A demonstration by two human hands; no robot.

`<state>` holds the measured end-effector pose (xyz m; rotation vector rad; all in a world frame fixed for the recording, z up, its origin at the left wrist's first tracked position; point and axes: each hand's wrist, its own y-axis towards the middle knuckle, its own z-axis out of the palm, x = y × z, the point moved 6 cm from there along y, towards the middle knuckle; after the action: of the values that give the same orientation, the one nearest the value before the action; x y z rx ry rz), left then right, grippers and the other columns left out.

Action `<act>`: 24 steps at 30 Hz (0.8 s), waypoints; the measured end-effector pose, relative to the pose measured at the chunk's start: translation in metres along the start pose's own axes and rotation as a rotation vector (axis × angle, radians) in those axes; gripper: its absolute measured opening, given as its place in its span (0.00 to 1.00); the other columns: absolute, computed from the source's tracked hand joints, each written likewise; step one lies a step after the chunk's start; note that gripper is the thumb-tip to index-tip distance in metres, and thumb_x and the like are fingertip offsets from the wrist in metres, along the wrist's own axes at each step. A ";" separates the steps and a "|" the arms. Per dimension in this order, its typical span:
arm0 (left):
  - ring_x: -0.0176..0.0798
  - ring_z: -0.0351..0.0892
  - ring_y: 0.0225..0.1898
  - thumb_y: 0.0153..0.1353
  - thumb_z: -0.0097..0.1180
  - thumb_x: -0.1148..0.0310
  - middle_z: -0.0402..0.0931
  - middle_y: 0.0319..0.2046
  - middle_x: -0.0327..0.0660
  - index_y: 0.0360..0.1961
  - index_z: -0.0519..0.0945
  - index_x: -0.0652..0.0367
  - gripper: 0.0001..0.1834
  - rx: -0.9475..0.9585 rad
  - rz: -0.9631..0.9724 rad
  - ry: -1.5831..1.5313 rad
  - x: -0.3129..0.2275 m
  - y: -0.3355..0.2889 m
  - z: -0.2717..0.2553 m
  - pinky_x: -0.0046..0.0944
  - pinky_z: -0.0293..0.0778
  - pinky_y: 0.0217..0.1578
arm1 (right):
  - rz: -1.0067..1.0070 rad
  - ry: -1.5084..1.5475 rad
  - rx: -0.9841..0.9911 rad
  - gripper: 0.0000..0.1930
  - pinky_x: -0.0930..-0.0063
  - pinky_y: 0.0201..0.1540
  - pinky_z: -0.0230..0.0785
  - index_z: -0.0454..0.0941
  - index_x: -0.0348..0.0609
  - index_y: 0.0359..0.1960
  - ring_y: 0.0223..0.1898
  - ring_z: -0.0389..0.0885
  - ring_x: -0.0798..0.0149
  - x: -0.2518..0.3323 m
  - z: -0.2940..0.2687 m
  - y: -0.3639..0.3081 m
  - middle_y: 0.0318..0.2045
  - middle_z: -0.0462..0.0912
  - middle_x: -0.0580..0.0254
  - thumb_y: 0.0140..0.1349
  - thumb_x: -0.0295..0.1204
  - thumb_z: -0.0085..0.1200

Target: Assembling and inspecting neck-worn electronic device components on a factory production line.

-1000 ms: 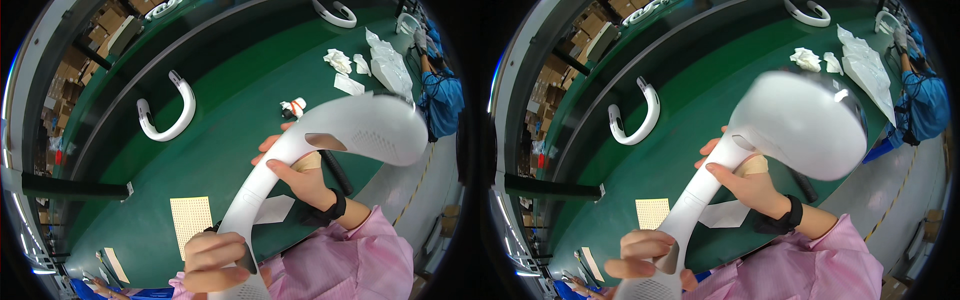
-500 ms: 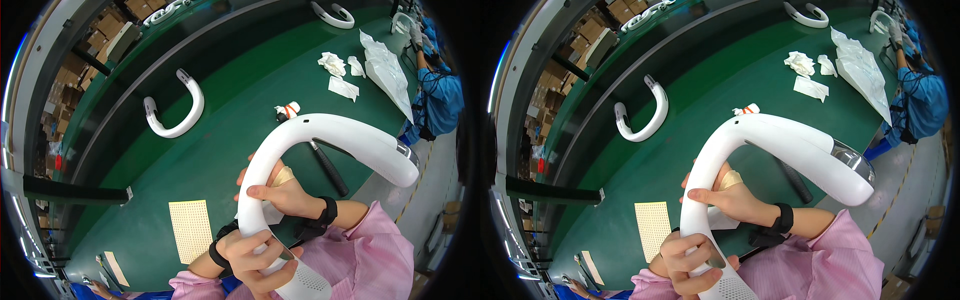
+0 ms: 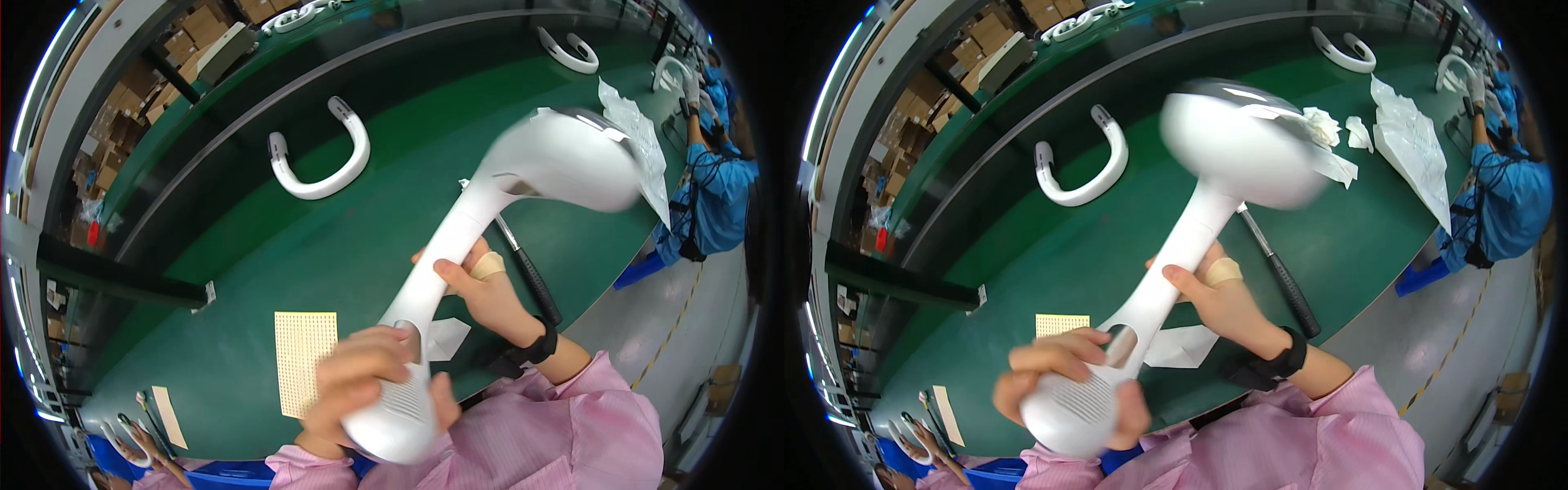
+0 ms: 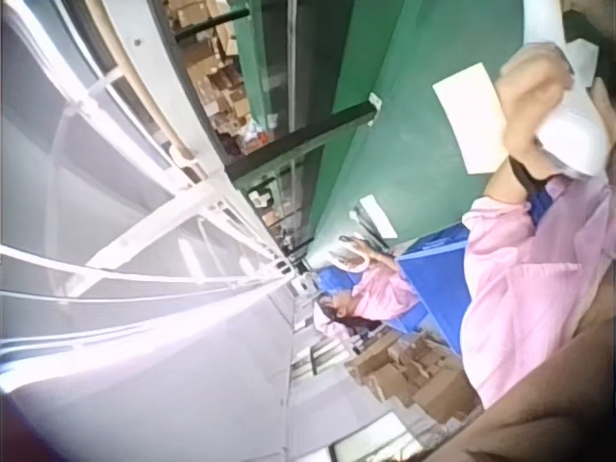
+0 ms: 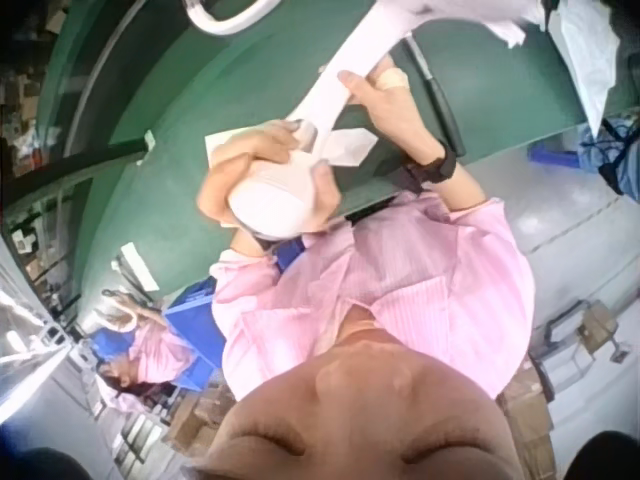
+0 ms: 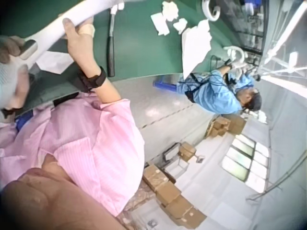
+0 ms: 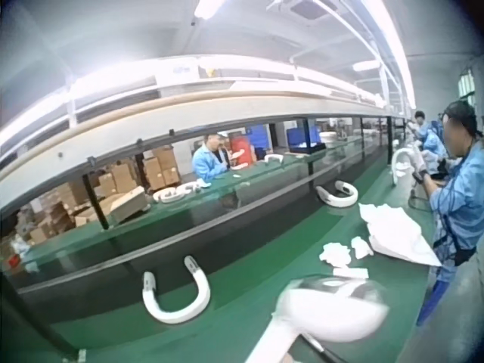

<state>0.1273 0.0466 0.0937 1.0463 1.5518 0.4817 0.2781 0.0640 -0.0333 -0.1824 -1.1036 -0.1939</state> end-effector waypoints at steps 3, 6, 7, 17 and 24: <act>0.36 0.67 0.27 0.43 0.62 0.75 0.60 0.31 0.40 0.45 0.55 0.52 0.32 -0.145 -0.139 -0.257 0.007 -0.016 -0.022 0.38 0.74 0.30 | -0.068 -0.566 0.200 0.23 0.69 0.47 0.69 0.65 0.36 0.52 0.47 0.75 0.59 0.025 -0.027 -0.030 0.45 0.75 0.52 0.56 0.28 0.56; 0.39 0.72 0.24 0.40 0.62 0.75 0.63 0.28 0.44 0.39 0.54 0.55 0.30 -0.522 -0.315 -0.390 0.007 -0.060 -0.044 0.39 0.76 0.28 | -0.218 -0.988 0.317 0.24 0.67 0.47 0.67 0.66 0.37 0.53 0.46 0.74 0.55 0.040 -0.041 -0.043 0.44 0.74 0.51 0.54 0.28 0.57; 0.40 0.72 0.24 0.40 0.62 0.73 0.64 0.28 0.44 0.39 0.54 0.55 0.30 -0.525 -0.260 -0.370 0.006 -0.069 -0.042 0.38 0.76 0.27 | -0.229 -1.039 0.266 0.24 0.67 0.45 0.67 0.66 0.38 0.53 0.43 0.73 0.55 0.041 -0.050 -0.046 0.42 0.74 0.50 0.54 0.27 0.56; 0.35 0.70 0.25 0.38 0.64 0.68 0.70 0.27 0.44 0.39 0.66 0.65 0.27 -0.365 -0.079 -0.185 0.024 -0.097 -0.021 0.31 0.68 0.26 | -0.103 -1.286 -0.249 0.20 0.75 0.25 0.60 0.67 0.40 0.54 0.21 0.67 0.67 0.056 -0.120 -0.115 0.18 0.67 0.60 0.58 0.22 0.46; 0.24 0.67 0.22 0.40 0.57 0.78 0.68 0.22 0.36 0.32 0.68 0.64 0.16 -0.458 -0.317 -0.171 0.024 -0.095 -0.035 0.24 0.64 0.23 | 0.176 -0.753 -0.110 0.24 0.85 0.15 0.55 0.63 0.33 0.57 0.14 0.65 0.77 0.043 -0.116 -0.215 0.19 0.71 0.65 0.56 0.16 0.43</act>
<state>0.0621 0.0247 0.0153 0.4674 1.3374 0.4827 0.3446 -0.1751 -0.0355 -0.4735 -1.8159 -0.0204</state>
